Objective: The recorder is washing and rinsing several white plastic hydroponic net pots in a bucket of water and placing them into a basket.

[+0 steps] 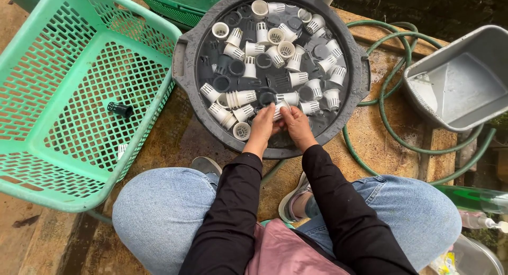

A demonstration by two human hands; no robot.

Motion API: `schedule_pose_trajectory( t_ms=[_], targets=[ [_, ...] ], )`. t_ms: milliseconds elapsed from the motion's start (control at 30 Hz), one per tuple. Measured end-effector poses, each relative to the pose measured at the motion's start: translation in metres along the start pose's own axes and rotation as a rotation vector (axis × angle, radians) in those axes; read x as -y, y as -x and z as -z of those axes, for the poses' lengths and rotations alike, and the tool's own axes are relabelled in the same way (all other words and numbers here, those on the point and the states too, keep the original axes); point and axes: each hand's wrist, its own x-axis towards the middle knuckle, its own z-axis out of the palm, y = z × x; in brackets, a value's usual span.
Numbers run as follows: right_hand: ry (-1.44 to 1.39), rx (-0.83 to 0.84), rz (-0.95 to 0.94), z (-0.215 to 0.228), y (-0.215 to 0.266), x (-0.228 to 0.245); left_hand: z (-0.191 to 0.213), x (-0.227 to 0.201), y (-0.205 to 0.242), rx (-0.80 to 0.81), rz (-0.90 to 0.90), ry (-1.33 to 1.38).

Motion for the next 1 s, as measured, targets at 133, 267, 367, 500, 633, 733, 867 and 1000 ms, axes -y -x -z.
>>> schedule_pose_trajectory(
  t_ms=[133, 267, 367, 500, 633, 733, 867, 1000],
  targets=[
    [-0.024, -0.060, 0.012, -0.011, 0.005, 0.042, -0.002, -0.025, 0.012, 0.054, -0.058, 0.119],
    [-0.031, -0.093, -0.061, -0.010, 0.008, 0.070, -0.004, -0.057, 0.045, 0.012, -0.522, -0.510],
    [-0.070, -0.064, -0.135, -0.007, 0.010, 0.079, -0.003, -0.047, 0.045, -0.033, -0.883, -0.708],
    [-0.052, 0.141, -0.048, -0.018, 0.021, 0.098, -0.004, -0.061, 0.053, -0.005, -0.729, -0.341],
    [0.012, 0.248, 0.073, -0.020, 0.019, 0.087, 0.010, -0.057, 0.034, 0.163, -0.557, 0.109],
    [0.017, 0.311, 0.167, -0.027, 0.027, 0.094, 0.013, -0.067, 0.037, 0.136, -0.220, 0.255],
    [0.047, 0.069, 0.148, -0.022, 0.020, 0.073, 0.009, -0.064, 0.043, 0.018, -0.316, 0.011],
    [-0.086, -0.102, 0.053, -0.006, 0.013, 0.075, -0.006, -0.080, 0.074, -0.045, -0.566, -0.316]
  ],
)
